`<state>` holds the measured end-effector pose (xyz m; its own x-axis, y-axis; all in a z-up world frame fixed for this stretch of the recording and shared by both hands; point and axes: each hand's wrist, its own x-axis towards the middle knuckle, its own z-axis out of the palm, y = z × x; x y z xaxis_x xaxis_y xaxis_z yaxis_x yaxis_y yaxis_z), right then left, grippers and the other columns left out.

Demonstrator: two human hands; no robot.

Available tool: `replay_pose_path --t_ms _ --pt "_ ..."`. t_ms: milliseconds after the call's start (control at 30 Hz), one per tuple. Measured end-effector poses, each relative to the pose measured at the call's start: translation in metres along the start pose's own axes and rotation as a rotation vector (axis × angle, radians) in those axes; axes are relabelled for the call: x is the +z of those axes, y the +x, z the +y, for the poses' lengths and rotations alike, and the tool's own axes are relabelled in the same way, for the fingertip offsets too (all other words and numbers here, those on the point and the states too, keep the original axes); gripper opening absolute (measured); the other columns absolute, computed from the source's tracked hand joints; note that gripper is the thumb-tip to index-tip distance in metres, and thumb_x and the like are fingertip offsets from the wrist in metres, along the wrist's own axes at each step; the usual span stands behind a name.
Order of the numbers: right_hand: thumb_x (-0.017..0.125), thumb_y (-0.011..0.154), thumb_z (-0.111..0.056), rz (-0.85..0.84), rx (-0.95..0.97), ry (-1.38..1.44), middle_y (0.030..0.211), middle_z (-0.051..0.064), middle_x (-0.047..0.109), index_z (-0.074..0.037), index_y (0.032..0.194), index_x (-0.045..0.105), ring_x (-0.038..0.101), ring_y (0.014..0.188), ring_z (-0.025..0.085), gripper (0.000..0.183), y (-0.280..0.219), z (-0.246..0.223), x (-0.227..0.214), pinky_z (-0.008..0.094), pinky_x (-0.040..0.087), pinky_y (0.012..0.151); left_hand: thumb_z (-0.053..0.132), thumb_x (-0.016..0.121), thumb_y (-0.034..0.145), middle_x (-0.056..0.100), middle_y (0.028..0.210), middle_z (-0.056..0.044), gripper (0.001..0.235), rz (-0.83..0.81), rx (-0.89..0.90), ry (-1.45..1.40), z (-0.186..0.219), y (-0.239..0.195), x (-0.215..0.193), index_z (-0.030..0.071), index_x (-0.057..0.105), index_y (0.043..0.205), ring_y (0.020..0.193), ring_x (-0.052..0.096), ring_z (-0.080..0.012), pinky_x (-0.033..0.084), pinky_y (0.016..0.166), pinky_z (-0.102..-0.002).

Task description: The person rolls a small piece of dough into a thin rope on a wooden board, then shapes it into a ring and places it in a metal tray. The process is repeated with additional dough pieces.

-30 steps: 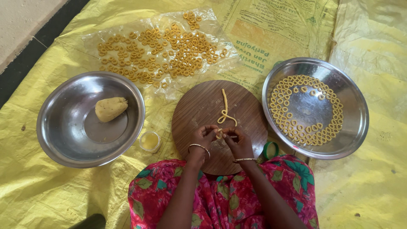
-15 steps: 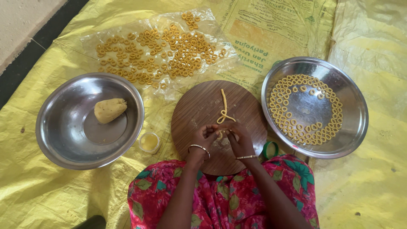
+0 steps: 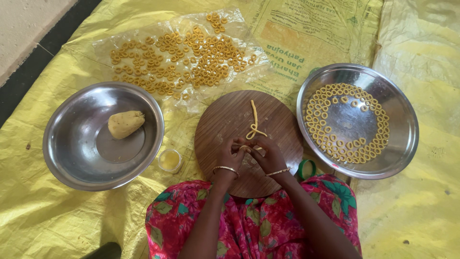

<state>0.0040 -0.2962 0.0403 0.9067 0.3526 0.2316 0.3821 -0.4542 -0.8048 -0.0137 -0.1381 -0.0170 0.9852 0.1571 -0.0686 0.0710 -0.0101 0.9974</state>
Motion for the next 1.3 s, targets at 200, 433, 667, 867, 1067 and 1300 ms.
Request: replay_pose_path --t_ms 200,433,667,867,1067,1300 --pt "0.078 0.087 -0.017 0.06 0.017 -0.012 0.099 0.01 0.073 -0.003 0.106 0.072 0.069 0.096 0.027 0.025 0.002 -0.001 0.002 0.039 0.053 0.087 0.001 0.072 0.09 0.076 0.095 -0.009 0.015 0.026 0.103 -0.034 -0.005 0.001 0.001 0.001 0.068 0.105 0.087 0.076 -0.0167 0.059 0.077 -0.028" --pt "0.075 0.088 -0.014 0.085 -0.038 -0.153 0.097 0.009 0.073 -0.005 0.103 0.073 0.069 0.098 0.026 0.018 -0.005 -0.001 0.005 0.039 0.051 0.086 0.006 0.074 0.089 0.076 0.088 -0.008 0.012 0.109 0.0 0.124 -0.013 0.007 0.002 0.001 0.072 0.1 0.083 0.076 -0.0158 0.058 0.074 -0.028" --pt "0.074 0.091 -0.018 0.099 0.221 0.088 0.106 0.007 0.076 -0.004 0.116 0.071 0.073 0.093 0.018 0.028 -0.008 0.011 0.013 0.033 0.057 0.082 0.009 0.071 0.092 0.075 0.095 -0.005 0.016 0.165 -0.118 -0.292 -0.019 0.016 -0.014 0.001 0.073 0.106 0.085 0.07 -0.011 0.057 0.078 -0.027" --pt "0.074 0.093 -0.021 0.097 0.337 0.247 0.102 0.009 0.078 -0.002 0.112 0.074 0.075 0.093 0.014 0.027 -0.008 0.024 0.037 0.029 0.06 0.084 0.009 0.072 0.093 0.075 0.094 -0.006 0.017 0.107 -0.104 -0.231 -0.025 0.013 -0.007 -0.002 0.073 0.106 0.086 0.07 -0.0115 0.056 0.08 -0.027" --pt "0.074 0.093 -0.022 0.114 0.472 0.317 0.095 0.008 0.078 0.0 0.109 0.075 0.074 0.089 0.014 0.027 -0.003 0.038 0.038 0.028 0.059 0.079 0.01 0.07 0.095 0.076 0.096 -0.007 0.021 0.011 -0.126 -0.244 -0.039 0.017 -0.006 -0.002 0.074 0.111 0.086 0.071 -0.0128 0.058 0.08 -0.027" --pt "0.073 0.094 -0.021 0.055 0.461 0.364 0.095 0.009 0.078 0.0 0.108 0.073 0.075 0.089 0.013 0.026 -0.002 0.044 0.027 0.028 0.059 0.079 0.014 0.071 0.094 0.078 0.096 -0.005 0.022 -0.068 -0.195 -0.252 -0.041 0.018 -0.009 0.0 0.076 0.111 0.086 0.072 -0.0117 0.06 0.081 -0.027"
